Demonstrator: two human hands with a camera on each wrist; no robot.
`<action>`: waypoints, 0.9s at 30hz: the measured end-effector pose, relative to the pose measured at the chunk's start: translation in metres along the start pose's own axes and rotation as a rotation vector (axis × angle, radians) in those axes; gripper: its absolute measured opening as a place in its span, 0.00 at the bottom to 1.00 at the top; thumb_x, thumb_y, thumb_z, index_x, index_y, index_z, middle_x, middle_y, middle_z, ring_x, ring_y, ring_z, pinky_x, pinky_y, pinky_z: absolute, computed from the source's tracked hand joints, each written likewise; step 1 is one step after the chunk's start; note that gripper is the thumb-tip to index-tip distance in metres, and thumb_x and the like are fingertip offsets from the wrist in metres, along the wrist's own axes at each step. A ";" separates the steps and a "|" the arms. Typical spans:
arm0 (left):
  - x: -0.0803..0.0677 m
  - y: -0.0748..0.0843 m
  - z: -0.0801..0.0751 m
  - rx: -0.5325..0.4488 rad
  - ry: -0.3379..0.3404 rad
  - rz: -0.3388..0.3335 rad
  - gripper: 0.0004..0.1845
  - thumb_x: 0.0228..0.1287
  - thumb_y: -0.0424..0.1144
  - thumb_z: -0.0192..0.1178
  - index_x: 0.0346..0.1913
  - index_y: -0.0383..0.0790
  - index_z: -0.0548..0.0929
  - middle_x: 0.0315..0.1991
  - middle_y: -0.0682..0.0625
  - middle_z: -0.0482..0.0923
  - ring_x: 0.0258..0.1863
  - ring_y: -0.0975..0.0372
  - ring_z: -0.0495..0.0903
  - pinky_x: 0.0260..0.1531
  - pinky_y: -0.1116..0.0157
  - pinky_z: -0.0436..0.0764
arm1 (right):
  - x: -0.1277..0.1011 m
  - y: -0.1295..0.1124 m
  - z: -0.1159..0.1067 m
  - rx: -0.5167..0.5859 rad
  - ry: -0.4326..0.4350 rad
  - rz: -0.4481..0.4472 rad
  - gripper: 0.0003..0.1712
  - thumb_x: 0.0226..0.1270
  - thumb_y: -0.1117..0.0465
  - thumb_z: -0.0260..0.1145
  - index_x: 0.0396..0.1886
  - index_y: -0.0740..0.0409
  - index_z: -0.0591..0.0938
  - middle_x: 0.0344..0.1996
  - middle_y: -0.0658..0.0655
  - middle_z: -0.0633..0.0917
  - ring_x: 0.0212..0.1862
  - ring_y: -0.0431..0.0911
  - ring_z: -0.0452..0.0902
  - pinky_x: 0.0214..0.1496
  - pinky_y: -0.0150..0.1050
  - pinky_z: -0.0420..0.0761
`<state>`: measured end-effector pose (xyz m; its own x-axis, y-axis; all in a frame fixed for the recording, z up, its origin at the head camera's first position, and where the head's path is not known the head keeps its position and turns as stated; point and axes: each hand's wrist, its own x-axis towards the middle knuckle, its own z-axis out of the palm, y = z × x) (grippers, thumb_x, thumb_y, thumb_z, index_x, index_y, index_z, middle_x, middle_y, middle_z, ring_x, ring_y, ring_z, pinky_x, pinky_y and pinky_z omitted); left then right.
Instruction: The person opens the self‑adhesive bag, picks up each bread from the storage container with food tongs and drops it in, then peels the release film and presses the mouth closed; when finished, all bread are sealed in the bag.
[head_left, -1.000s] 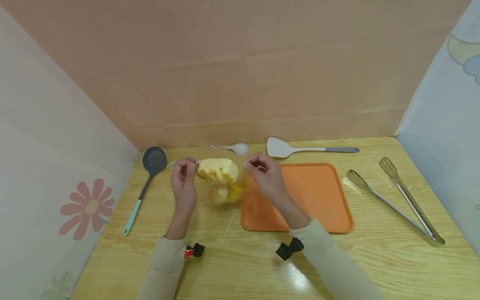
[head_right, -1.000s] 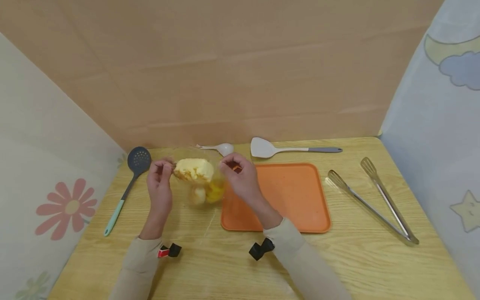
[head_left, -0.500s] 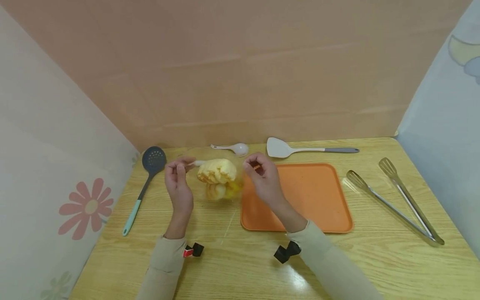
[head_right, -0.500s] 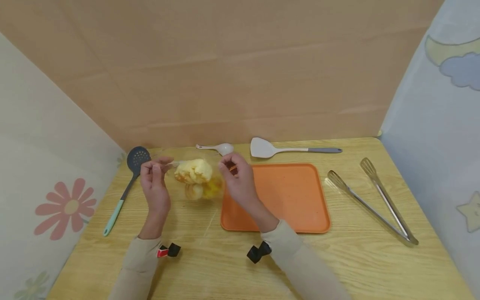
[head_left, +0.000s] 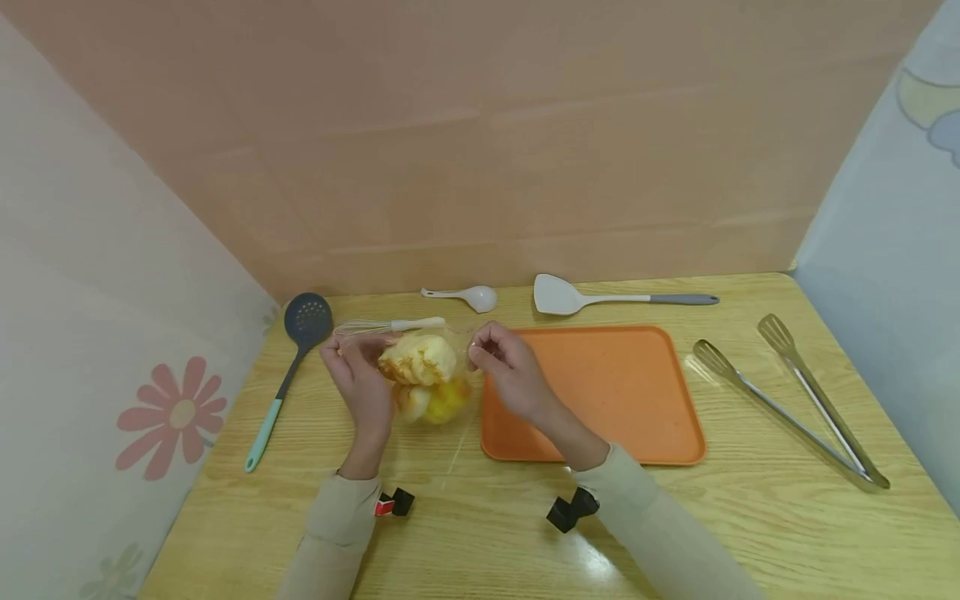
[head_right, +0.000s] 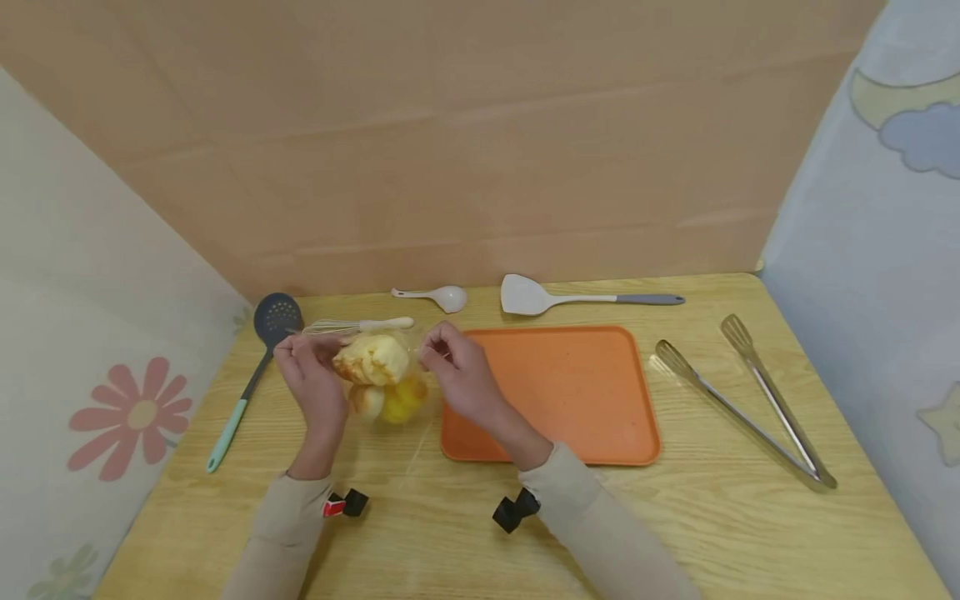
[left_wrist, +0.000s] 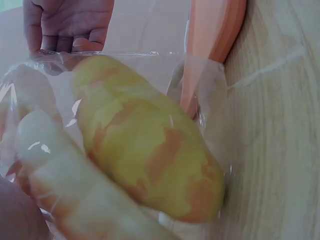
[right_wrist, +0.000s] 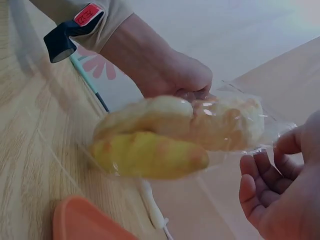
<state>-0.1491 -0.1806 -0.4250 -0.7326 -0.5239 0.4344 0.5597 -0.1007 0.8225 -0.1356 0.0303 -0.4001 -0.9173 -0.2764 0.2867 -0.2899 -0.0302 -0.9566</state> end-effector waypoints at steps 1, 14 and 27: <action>0.000 -0.001 0.000 -0.001 0.013 0.002 0.10 0.94 0.35 0.35 0.52 0.35 0.66 0.31 0.47 0.84 0.33 0.59 0.88 0.45 0.62 0.88 | 0.000 0.001 0.000 -0.015 -0.011 -0.005 0.06 0.86 0.70 0.60 0.42 0.66 0.78 0.38 0.70 0.83 0.42 0.62 0.81 0.44 0.36 0.79; -0.004 -0.003 0.002 0.016 0.048 0.003 0.09 0.94 0.35 0.36 0.53 0.34 0.66 0.30 0.49 0.79 0.29 0.59 0.88 0.43 0.61 0.91 | -0.004 0.010 0.008 -0.024 0.108 -0.147 0.11 0.74 0.71 0.73 0.52 0.70 0.85 0.43 0.65 0.86 0.44 0.45 0.81 0.42 0.32 0.80; -0.003 0.000 0.003 -0.001 0.097 -0.095 0.09 0.89 0.30 0.40 0.45 0.39 0.69 0.30 0.49 0.90 0.31 0.62 0.88 0.41 0.67 0.86 | -0.003 0.014 0.017 0.217 0.215 -0.060 0.05 0.77 0.78 0.67 0.46 0.81 0.81 0.53 0.76 0.89 0.49 0.38 0.88 0.53 0.33 0.88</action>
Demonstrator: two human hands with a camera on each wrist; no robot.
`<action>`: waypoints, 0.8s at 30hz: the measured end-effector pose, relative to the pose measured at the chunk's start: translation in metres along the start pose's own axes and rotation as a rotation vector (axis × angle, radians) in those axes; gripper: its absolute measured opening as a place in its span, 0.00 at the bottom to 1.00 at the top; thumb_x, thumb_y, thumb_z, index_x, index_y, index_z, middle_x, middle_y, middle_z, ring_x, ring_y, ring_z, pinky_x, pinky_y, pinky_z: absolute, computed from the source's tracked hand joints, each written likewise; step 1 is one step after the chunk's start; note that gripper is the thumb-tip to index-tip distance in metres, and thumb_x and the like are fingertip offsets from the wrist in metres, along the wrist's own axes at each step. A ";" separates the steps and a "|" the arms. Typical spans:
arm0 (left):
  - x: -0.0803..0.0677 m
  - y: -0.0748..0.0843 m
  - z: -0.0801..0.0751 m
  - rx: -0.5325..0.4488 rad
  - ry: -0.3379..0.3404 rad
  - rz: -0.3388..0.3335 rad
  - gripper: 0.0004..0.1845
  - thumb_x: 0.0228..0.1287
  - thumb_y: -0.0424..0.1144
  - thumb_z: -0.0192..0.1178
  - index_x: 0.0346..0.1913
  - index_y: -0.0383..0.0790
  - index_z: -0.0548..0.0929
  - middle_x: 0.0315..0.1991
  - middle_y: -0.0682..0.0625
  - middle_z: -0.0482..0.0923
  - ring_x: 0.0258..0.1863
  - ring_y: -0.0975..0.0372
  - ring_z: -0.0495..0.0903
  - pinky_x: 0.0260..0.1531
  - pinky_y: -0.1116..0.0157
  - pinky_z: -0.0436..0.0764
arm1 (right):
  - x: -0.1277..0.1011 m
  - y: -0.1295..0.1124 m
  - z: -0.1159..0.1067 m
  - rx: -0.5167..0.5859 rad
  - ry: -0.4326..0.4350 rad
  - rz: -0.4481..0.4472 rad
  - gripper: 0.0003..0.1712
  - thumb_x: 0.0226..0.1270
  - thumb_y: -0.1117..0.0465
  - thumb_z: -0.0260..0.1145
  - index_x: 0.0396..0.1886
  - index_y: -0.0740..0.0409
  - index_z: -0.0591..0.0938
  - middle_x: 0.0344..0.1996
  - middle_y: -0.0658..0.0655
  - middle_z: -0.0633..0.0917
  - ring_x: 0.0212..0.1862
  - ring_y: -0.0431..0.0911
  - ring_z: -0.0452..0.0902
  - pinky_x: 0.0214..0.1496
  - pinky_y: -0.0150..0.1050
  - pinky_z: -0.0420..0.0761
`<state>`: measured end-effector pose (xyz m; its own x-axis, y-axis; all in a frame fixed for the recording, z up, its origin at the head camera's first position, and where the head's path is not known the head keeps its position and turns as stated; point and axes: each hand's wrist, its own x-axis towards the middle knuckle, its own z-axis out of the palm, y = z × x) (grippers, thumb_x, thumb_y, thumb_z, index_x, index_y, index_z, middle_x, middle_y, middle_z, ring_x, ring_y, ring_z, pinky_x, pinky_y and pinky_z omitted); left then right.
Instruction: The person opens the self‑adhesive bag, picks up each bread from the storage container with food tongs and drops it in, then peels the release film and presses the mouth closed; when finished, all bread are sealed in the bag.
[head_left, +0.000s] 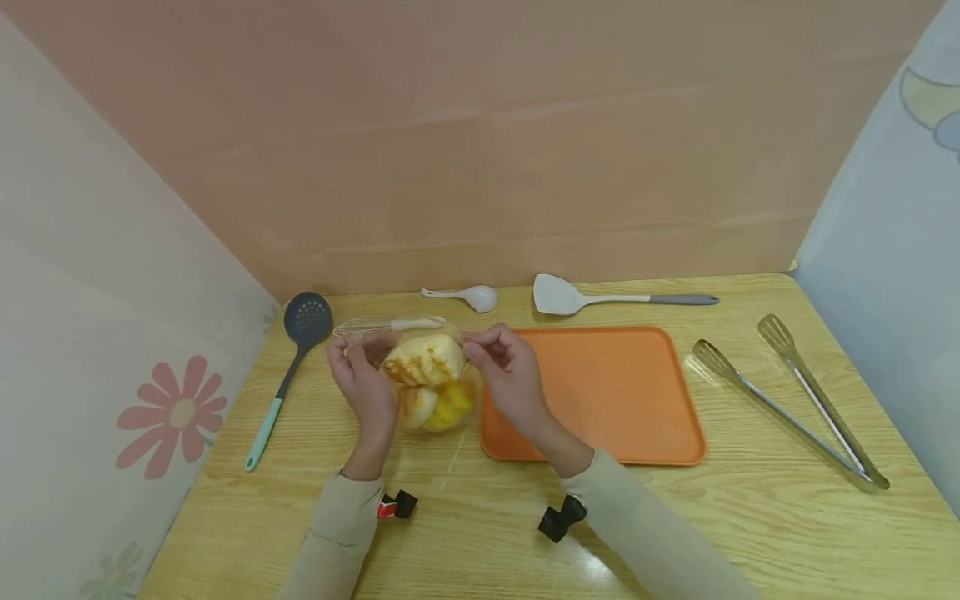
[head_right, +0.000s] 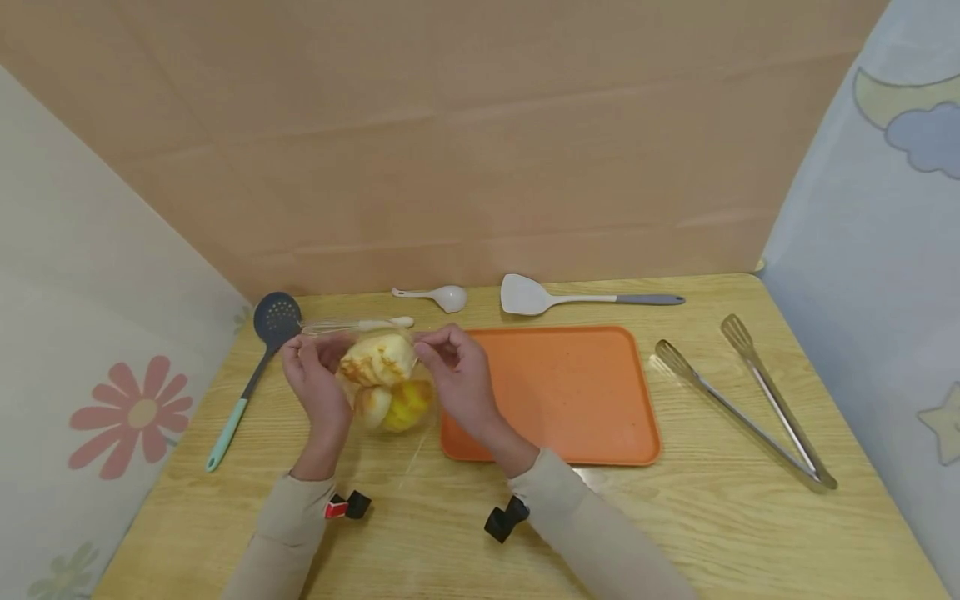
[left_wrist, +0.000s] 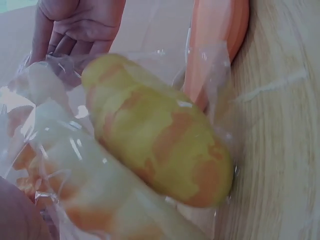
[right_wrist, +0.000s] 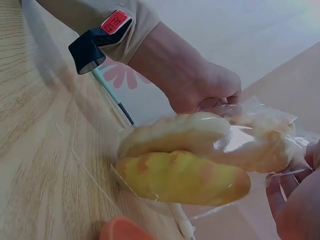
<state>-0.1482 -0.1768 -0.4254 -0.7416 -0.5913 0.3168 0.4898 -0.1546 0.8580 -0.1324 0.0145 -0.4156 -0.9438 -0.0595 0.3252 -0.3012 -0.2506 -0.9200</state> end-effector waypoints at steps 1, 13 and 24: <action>0.001 0.000 0.000 0.003 0.006 -0.004 0.10 0.89 0.30 0.41 0.44 0.40 0.70 0.30 0.50 0.91 0.31 0.62 0.88 0.41 0.67 0.87 | 0.000 0.000 0.000 0.003 0.007 -0.001 0.05 0.78 0.78 0.67 0.46 0.81 0.81 0.53 0.77 0.89 0.48 0.37 0.88 0.52 0.33 0.89; -0.003 0.012 0.008 0.199 -0.041 0.475 0.08 0.78 0.30 0.56 0.48 0.24 0.72 0.54 0.43 0.79 0.59 0.52 0.78 0.65 0.59 0.71 | 0.000 0.001 0.001 -0.001 -0.012 -0.032 0.07 0.77 0.77 0.69 0.49 0.78 0.86 0.51 0.76 0.90 0.48 0.35 0.91 0.51 0.31 0.89; -0.019 0.033 0.022 0.543 -0.417 1.015 0.07 0.77 0.35 0.67 0.41 0.34 0.89 0.38 0.41 0.88 0.44 0.42 0.84 0.62 0.46 0.78 | -0.002 0.001 0.001 -0.017 -0.036 -0.027 0.10 0.78 0.76 0.69 0.53 0.77 0.89 0.51 0.74 0.91 0.50 0.36 0.91 0.54 0.32 0.89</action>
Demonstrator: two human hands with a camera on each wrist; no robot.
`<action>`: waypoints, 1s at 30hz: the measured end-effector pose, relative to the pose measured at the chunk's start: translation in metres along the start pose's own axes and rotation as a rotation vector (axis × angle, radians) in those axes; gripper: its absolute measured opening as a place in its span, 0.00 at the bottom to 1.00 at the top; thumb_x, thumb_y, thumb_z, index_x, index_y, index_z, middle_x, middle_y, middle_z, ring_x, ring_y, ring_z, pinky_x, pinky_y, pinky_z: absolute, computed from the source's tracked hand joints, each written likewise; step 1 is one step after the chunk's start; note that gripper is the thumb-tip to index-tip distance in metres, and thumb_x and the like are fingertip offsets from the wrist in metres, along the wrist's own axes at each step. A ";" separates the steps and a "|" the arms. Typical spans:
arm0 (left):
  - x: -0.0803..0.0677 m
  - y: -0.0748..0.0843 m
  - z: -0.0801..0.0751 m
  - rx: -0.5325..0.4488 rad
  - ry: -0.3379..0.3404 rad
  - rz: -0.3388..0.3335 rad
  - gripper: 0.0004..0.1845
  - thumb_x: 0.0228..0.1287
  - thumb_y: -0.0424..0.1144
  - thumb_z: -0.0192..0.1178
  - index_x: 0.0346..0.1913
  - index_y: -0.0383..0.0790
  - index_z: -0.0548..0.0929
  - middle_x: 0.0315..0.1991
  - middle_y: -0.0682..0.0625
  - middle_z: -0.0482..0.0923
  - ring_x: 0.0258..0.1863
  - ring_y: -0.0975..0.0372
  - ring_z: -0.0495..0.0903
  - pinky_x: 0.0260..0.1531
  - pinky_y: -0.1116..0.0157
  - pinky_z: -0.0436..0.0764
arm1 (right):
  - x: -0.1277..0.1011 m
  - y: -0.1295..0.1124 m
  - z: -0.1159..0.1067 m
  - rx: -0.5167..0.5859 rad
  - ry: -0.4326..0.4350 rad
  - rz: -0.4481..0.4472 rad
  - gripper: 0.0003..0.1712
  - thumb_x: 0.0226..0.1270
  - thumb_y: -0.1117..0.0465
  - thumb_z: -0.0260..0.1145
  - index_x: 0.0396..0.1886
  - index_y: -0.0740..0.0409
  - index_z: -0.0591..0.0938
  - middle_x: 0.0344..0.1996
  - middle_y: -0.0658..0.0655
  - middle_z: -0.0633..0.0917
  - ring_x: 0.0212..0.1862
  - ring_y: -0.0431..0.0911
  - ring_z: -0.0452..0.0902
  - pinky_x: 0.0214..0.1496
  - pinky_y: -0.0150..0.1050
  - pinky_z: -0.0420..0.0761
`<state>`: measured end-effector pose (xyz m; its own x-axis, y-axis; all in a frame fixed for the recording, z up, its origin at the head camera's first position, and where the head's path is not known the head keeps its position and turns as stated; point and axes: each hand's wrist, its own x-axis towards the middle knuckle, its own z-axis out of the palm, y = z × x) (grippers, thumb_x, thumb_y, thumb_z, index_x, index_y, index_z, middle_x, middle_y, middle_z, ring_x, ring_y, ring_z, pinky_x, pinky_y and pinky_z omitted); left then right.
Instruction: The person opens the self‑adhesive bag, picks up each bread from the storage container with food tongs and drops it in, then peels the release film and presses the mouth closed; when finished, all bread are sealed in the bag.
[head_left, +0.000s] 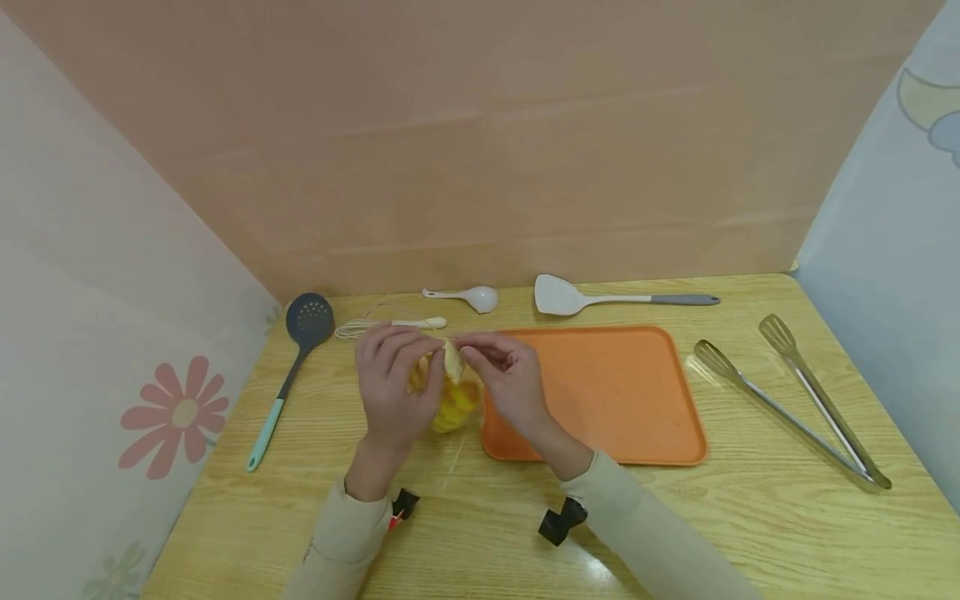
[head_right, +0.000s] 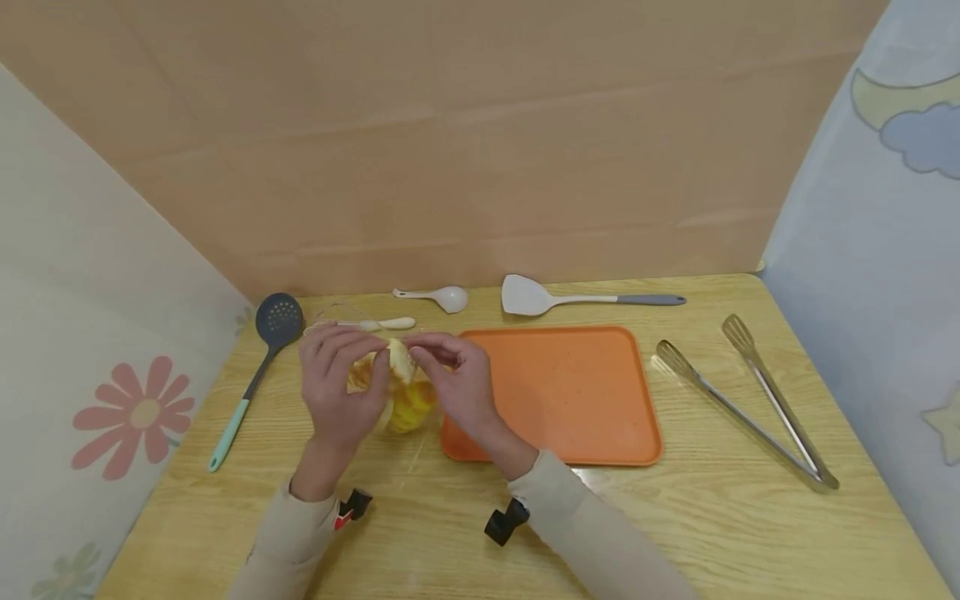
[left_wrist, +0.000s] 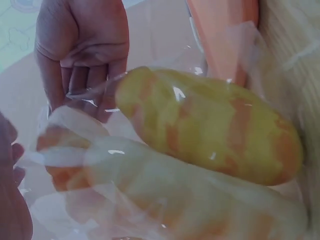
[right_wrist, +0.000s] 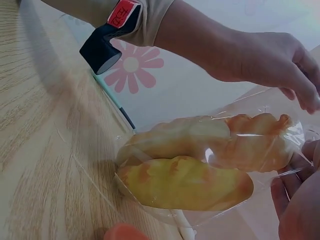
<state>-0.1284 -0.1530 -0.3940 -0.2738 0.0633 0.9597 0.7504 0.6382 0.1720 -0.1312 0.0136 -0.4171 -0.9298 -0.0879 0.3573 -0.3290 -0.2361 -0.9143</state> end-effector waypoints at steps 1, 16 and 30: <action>0.002 0.002 0.000 0.018 -0.047 0.044 0.07 0.79 0.36 0.67 0.42 0.35 0.90 0.38 0.42 0.88 0.44 0.43 0.84 0.60 0.45 0.78 | 0.000 0.000 0.000 -0.003 -0.003 -0.002 0.10 0.78 0.76 0.69 0.54 0.77 0.89 0.51 0.74 0.91 0.49 0.36 0.91 0.54 0.32 0.89; 0.014 0.011 -0.003 0.182 -0.282 0.166 0.06 0.79 0.35 0.70 0.47 0.35 0.94 0.43 0.44 0.92 0.46 0.48 0.88 0.54 0.46 0.85 | -0.004 -0.001 -0.003 -0.121 -0.044 -0.055 0.14 0.76 0.76 0.71 0.58 0.75 0.89 0.50 0.70 0.93 0.51 0.40 0.91 0.55 0.35 0.89; 0.015 0.004 -0.004 0.259 -0.274 0.294 0.05 0.65 0.27 0.77 0.42 0.33 0.93 0.39 0.44 0.91 0.42 0.48 0.87 0.50 0.48 0.86 | -0.004 0.002 -0.005 -0.170 -0.105 -0.129 0.14 0.76 0.77 0.70 0.57 0.75 0.89 0.52 0.69 0.92 0.55 0.57 0.93 0.56 0.41 0.91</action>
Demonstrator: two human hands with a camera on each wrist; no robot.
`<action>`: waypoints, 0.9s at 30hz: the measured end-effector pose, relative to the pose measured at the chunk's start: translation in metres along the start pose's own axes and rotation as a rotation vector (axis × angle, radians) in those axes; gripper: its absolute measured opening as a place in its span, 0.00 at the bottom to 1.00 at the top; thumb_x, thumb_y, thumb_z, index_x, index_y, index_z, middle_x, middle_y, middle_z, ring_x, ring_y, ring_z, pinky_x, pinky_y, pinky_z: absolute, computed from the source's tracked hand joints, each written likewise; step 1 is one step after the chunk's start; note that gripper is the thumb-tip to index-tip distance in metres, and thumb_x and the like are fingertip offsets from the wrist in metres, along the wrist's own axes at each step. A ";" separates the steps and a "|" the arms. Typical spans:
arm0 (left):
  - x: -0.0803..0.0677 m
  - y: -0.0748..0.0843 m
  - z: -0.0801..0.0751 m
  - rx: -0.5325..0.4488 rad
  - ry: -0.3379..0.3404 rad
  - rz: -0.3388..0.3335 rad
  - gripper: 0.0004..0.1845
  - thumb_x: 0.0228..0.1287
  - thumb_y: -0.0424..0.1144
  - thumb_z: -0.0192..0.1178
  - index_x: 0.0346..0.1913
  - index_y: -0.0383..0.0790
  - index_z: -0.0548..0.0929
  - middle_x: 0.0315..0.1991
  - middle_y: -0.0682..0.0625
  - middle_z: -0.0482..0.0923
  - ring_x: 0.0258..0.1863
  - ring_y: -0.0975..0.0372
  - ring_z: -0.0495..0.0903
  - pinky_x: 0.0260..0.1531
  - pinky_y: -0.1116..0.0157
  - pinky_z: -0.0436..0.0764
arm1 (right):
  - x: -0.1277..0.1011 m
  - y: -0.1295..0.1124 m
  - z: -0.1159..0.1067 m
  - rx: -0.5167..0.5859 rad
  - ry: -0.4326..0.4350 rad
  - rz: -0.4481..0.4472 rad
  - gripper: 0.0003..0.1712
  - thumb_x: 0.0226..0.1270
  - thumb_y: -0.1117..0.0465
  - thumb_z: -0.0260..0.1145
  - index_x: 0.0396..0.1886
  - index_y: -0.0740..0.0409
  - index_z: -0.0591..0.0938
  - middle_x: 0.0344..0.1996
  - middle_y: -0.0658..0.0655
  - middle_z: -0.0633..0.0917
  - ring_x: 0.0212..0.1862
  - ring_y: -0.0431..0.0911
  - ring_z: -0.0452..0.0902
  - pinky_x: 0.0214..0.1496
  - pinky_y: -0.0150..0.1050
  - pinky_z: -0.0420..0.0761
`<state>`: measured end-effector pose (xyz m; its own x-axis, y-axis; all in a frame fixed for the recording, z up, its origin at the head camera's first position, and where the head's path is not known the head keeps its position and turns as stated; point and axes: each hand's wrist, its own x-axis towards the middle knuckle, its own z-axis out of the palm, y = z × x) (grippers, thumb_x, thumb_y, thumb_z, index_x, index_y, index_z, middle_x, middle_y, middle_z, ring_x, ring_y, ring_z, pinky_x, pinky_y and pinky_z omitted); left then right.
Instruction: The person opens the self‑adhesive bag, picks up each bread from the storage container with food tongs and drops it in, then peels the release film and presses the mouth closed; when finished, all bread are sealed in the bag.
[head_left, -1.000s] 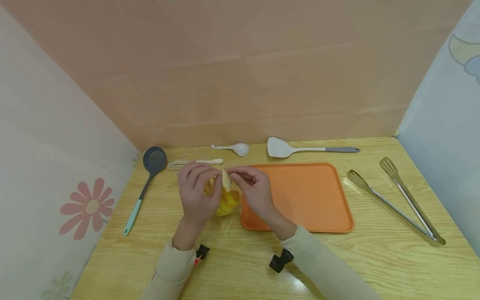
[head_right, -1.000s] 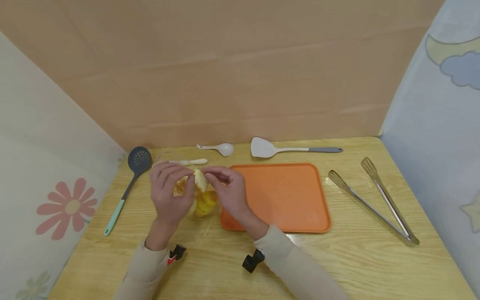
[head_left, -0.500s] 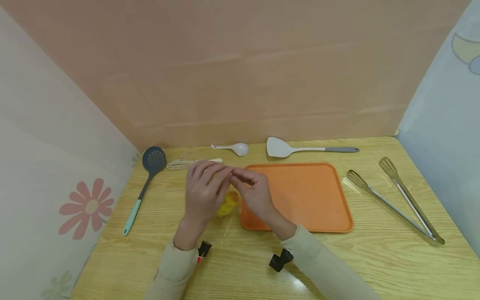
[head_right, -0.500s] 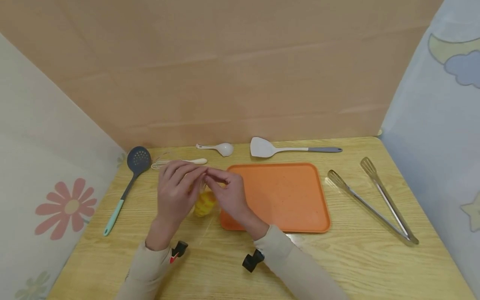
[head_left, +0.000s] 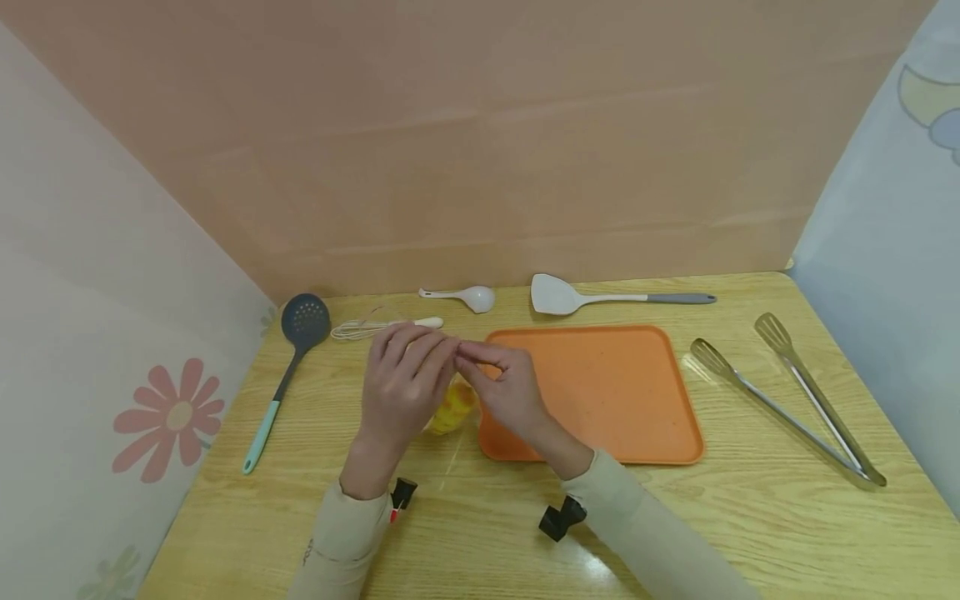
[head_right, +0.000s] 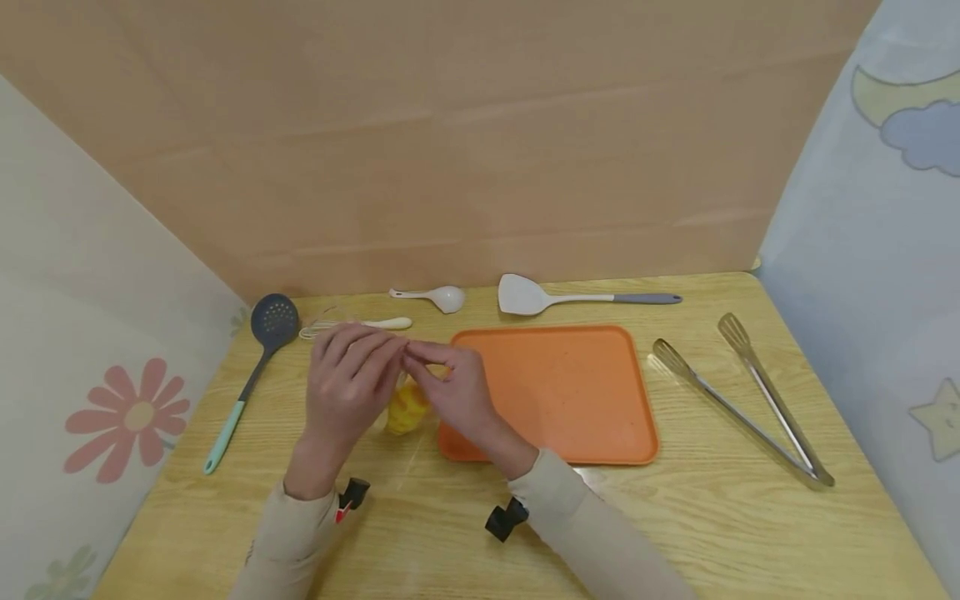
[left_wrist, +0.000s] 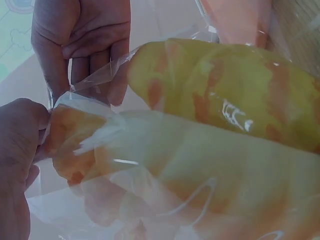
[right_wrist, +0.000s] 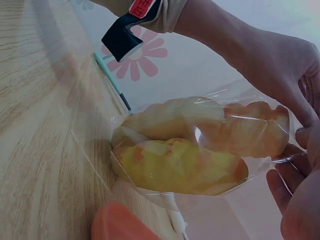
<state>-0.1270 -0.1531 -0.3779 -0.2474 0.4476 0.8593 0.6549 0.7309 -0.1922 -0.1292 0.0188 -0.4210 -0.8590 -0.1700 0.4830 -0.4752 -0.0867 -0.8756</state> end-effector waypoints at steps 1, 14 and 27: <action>0.000 0.000 0.000 0.001 -0.001 -0.009 0.03 0.66 0.28 0.76 0.41 0.33 0.93 0.38 0.44 0.91 0.42 0.48 0.87 0.49 0.48 0.85 | 0.000 0.000 0.000 0.009 -0.003 0.003 0.14 0.76 0.77 0.70 0.57 0.75 0.89 0.53 0.69 0.92 0.55 0.57 0.92 0.56 0.42 0.91; -0.002 -0.002 0.005 -0.127 0.007 -0.258 0.02 0.69 0.31 0.72 0.40 0.34 0.90 0.37 0.42 0.90 0.45 0.44 0.84 0.52 0.42 0.77 | 0.001 -0.003 0.001 0.068 0.004 0.088 0.13 0.79 0.74 0.69 0.58 0.71 0.90 0.54 0.66 0.92 0.55 0.45 0.92 0.59 0.41 0.91; -0.006 -0.018 -0.006 -0.445 0.096 -0.612 0.05 0.74 0.29 0.63 0.41 0.29 0.87 0.40 0.37 0.88 0.48 0.46 0.84 0.62 0.56 0.77 | 0.004 -0.003 -0.001 0.120 0.024 0.137 0.11 0.80 0.74 0.68 0.55 0.74 0.91 0.55 0.68 0.92 0.61 0.54 0.90 0.61 0.40 0.89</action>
<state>-0.1332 -0.1719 -0.3774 -0.6092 -0.0322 0.7924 0.6521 0.5483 0.5236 -0.1311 0.0190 -0.4162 -0.9191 -0.1646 0.3579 -0.3286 -0.1808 -0.9270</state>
